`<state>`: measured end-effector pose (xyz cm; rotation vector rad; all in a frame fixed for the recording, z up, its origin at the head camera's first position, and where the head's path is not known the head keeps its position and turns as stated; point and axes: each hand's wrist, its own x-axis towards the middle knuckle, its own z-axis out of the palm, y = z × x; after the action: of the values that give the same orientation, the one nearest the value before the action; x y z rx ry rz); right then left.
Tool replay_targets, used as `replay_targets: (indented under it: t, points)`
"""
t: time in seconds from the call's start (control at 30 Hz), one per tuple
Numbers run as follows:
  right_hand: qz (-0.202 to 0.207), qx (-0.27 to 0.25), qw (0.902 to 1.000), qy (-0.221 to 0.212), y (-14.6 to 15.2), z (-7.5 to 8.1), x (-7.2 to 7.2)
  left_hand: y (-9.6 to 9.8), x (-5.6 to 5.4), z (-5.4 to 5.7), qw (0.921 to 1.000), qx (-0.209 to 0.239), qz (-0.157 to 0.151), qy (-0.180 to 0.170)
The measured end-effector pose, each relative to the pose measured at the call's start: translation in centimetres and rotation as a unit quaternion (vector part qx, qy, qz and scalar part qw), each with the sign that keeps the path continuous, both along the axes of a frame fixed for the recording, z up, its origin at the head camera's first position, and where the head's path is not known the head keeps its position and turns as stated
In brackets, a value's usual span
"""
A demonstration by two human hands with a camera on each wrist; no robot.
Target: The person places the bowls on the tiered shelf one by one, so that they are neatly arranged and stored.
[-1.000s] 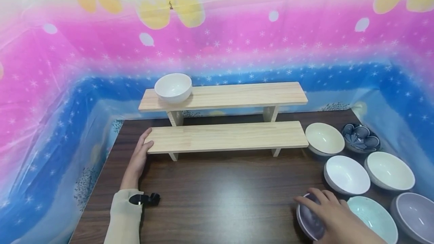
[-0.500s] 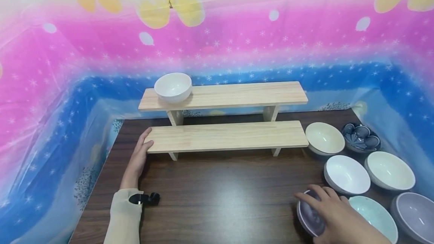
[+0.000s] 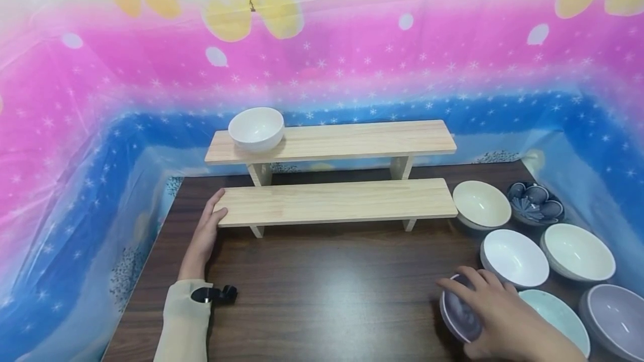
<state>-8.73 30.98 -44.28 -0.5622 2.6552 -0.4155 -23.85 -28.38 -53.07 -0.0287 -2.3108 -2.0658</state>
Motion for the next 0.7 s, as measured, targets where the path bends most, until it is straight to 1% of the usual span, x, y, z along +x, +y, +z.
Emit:
replay_targets:
  t: [0.1,0.27,0.43,0.5,0.6,0.7]
  points:
    - [0.017,-0.004,0.9993,0.034,0.1,0.3,-0.2,0.0,0.0,0.0,1.0,-0.001,0.0,-0.001]
    - [0.032,-0.004,0.9971,0.069,0.0,0.7,-0.6,-0.1,0.0,0.1,1.0,-0.005,-0.001,0.0]
    - [0.036,-0.019,0.9962,0.077,-0.3,0.9,-0.6,-0.1,-0.1,0.2,1.0,-0.007,-0.006,-0.003]
    - [0.035,-0.022,0.9965,0.072,-0.5,1.1,-0.7,-0.1,-0.1,0.1,0.9999,-0.005,-0.008,-0.004]
    - [0.041,-0.031,0.9949,0.086,-0.6,1.1,-0.8,-0.1,-0.1,0.0,1.0,-0.003,-0.007,-0.004]
    - [0.035,-0.034,0.996,0.075,-0.6,1.2,-1.1,0.0,-0.1,0.0,1.0,-0.003,-0.005,-0.004]
